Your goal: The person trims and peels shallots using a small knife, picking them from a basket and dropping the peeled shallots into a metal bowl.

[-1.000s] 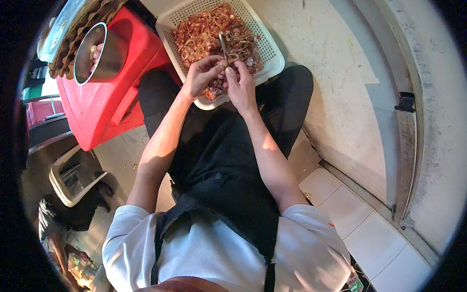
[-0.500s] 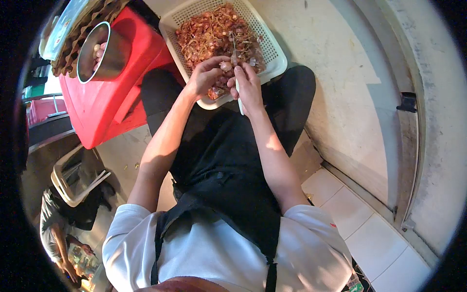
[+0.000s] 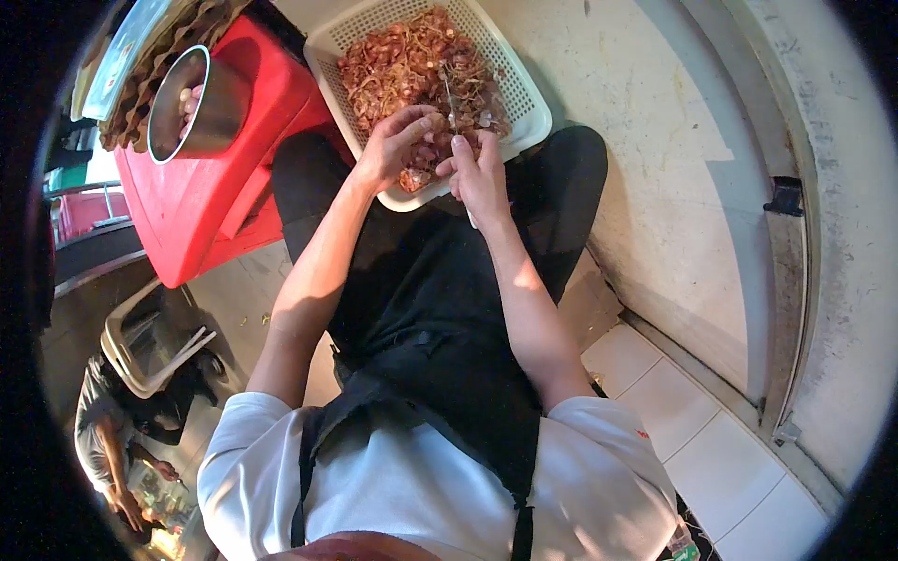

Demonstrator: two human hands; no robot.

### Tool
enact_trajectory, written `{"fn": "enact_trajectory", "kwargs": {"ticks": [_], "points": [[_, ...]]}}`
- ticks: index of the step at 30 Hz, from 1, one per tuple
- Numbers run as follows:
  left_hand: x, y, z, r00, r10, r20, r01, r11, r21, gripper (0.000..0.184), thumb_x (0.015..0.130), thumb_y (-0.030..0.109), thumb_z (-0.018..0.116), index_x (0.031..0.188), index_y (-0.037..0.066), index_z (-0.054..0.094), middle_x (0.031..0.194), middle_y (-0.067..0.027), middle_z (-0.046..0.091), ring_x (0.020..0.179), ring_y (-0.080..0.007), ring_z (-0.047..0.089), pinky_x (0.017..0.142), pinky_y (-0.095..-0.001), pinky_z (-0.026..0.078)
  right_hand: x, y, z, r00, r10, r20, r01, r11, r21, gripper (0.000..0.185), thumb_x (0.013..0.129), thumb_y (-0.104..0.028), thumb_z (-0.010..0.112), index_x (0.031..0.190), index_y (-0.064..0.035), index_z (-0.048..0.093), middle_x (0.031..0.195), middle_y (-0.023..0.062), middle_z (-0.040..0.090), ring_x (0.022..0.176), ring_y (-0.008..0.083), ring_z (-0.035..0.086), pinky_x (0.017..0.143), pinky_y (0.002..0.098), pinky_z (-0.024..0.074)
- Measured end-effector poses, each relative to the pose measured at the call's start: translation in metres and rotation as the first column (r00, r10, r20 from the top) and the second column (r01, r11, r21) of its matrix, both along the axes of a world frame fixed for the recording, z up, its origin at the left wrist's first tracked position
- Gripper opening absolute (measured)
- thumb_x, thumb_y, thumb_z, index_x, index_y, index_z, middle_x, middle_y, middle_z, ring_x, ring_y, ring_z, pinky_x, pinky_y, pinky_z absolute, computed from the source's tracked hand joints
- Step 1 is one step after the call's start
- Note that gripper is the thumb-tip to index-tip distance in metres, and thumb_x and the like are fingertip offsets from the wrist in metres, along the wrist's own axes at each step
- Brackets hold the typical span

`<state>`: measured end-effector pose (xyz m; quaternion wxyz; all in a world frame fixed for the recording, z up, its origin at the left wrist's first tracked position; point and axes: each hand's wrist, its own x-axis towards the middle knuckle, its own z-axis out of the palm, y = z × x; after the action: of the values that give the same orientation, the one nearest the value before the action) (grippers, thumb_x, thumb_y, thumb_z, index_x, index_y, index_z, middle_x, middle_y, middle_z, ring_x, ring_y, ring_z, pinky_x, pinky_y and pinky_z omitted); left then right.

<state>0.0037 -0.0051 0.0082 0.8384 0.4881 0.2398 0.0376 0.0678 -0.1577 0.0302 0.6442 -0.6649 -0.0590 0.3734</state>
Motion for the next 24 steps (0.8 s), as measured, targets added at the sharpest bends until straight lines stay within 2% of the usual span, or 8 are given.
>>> {"fn": "enact_trajectory", "kwargs": {"ticks": [2,5,8,11,14,17,20,24], "points": [[0.0,-0.003,-0.005,0.996,0.053,0.068,-0.053,0.999,-0.007,0.035,0.095,0.023,0.062,0.123,0.002,0.057,0.099,-0.0059,0.066,0.076,-0.0114,0.06,0.067,-0.0228,0.049,-0.003,0.0,-0.001,0.999,-0.011,0.033,0.012,0.999,-0.031,0.03,0.102,-0.024,0.046,0.125,-0.0045,0.044,0.07,0.0083,0.062,0.043,0.0062,0.043,0.039,0.0215,0.0347],[-0.001,0.0,-0.009,0.997,0.03,0.07,-0.031,0.999,0.011,0.034,0.096,0.022,0.061,0.122,0.002,0.055,0.1,-0.0058,0.066,0.08,-0.0119,0.062,0.068,-0.0234,0.051,-0.003,-0.002,0.001,0.999,0.029,0.029,-0.031,0.997,0.067,0.042,0.102,-0.024,0.046,0.138,-0.0042,0.037,0.07,0.0088,0.063,0.043,0.0065,0.043,0.04,0.0216,0.0356],[-0.001,0.001,-0.003,0.998,0.068,0.002,-0.068,0.997,0.047,0.035,0.096,0.02,0.06,0.125,0.001,0.052,0.101,-0.0065,0.066,0.083,-0.0128,0.063,0.069,-0.0244,0.052,-0.005,-0.002,0.0,1.0,0.025,0.004,-0.025,0.999,0.047,0.05,0.101,-0.024,0.046,0.145,-0.0046,0.03,0.071,0.0089,0.063,0.044,0.007,0.045,0.04,0.0217,0.0367],[-0.001,0.002,-0.009,0.996,0.07,0.059,-0.071,0.997,0.004,0.038,0.095,0.019,0.062,0.127,0.001,0.051,0.099,-0.0066,0.066,0.084,-0.0136,0.064,0.067,-0.0251,0.052,-0.009,0.0,0.004,1.0,0.001,0.021,-0.001,1.0,0.008,0.048,0.101,-0.022,0.047,0.143,-0.0043,0.032,0.073,0.0086,0.065,0.044,0.007,0.046,0.04,0.0221,0.0367],[-0.002,0.002,-0.002,0.998,0.066,0.017,-0.064,0.996,-0.058,0.029,0.096,0.014,0.06,0.121,0.002,0.052,0.103,-0.0067,0.063,0.083,-0.0136,0.062,0.068,-0.0252,0.052,-0.011,0.001,0.008,0.986,0.087,0.142,-0.082,0.996,-0.037,0.048,0.099,-0.02,0.05,0.142,-0.0032,0.034,0.075,0.0091,0.066,0.048,0.0107,0.054,0.046,0.0258,0.044],[-0.003,0.005,-0.012,0.999,0.044,0.024,-0.043,0.997,-0.06,0.025,0.096,0.015,0.06,0.118,0.002,0.055,0.099,-0.0058,0.064,0.08,-0.0133,0.063,0.068,-0.025,0.053,-0.013,0.004,0.0,0.928,0.135,0.348,-0.118,0.991,-0.069,0.048,0.097,-0.019,0.053,0.139,-0.0026,0.038,0.076,0.01,0.067,0.056,0.0157,0.063,0.055,0.0313,0.0509],[-0.005,0.008,-0.011,1.0,0.007,0.02,-0.005,0.994,-0.111,0.023,0.097,0.014,0.058,0.116,0.001,0.057,0.099,-0.0052,0.065,0.081,-0.0134,0.063,0.073,-0.0267,0.054,-0.015,0.004,-0.001,0.897,0.136,0.421,-0.098,0.989,-0.112,0.046,0.096,-0.019,0.055,0.137,-0.002,0.043,0.076,0.012,0.068,0.065,0.02,0.068,0.063,0.0351,0.0528],[-0.004,0.005,-0.009,0.998,0.048,0.044,-0.043,0.993,-0.108,0.026,0.098,0.014,0.056,0.121,0.0,0.057,0.102,-0.005,0.066,0.082,-0.0125,0.063,0.076,-0.0275,0.054,-0.016,0.005,0.0,0.862,0.13,0.489,-0.079,0.989,-0.124,0.045,0.095,-0.02,0.056,0.135,-0.0014,0.045,0.076,0.0163,0.066,0.068,0.0262,0.068,0.062,0.0378,0.0518]]}}
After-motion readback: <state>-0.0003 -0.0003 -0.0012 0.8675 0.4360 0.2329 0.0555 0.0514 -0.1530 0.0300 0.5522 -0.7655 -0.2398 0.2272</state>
